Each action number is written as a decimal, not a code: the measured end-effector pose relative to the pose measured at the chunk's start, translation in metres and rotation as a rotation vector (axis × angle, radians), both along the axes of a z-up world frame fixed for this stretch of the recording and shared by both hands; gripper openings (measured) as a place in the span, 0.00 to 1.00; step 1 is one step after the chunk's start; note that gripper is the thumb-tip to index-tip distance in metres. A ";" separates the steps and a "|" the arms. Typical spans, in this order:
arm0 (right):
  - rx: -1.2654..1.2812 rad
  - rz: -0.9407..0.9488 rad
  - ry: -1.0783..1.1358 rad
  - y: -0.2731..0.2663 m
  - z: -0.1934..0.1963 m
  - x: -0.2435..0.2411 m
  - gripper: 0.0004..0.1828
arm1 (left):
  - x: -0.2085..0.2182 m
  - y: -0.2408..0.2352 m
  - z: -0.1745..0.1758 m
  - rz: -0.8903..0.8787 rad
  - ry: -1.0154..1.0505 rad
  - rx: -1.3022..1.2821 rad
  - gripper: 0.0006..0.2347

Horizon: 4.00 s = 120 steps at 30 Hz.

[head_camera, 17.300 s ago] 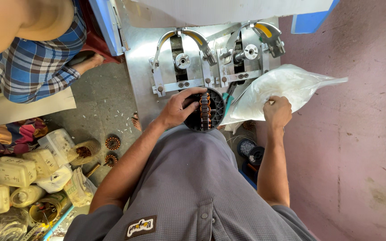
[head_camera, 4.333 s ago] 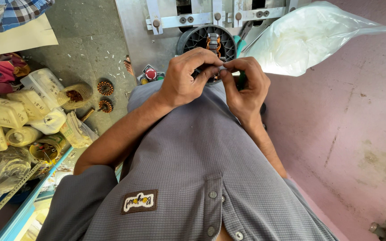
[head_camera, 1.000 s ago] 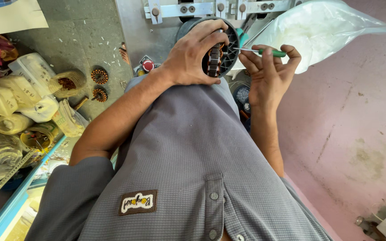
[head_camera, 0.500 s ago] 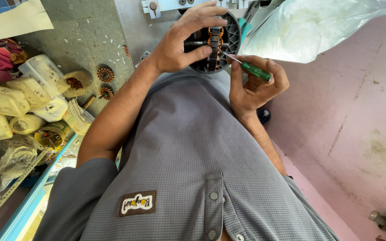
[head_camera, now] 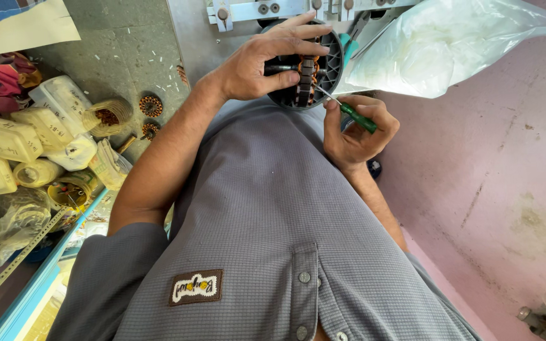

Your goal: The person assembles a fan motor by inserting wires into the stator and securing them using a small tool.

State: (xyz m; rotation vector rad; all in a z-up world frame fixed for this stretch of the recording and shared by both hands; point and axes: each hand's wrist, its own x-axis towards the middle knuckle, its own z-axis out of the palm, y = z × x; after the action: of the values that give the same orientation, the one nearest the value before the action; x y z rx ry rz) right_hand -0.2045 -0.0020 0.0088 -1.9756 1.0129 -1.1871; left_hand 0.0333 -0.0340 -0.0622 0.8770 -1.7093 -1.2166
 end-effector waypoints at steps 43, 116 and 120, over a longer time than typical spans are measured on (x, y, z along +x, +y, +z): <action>0.489 0.208 -0.082 -0.067 0.027 -0.006 0.20 | -0.003 0.003 0.010 0.044 0.090 0.011 0.12; 0.278 0.150 0.076 -0.036 0.057 -0.003 0.11 | -0.038 0.034 0.095 0.383 0.095 0.171 0.06; 0.249 0.093 0.127 -0.034 0.051 -0.001 0.10 | -0.037 0.039 0.093 0.390 -0.017 -0.051 0.07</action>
State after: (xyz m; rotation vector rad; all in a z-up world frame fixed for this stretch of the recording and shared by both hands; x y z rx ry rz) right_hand -0.2051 -0.0355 0.0602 -1.8953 1.0641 -0.8503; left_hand -0.0033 0.0045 0.0308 1.1291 -1.4853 -0.9018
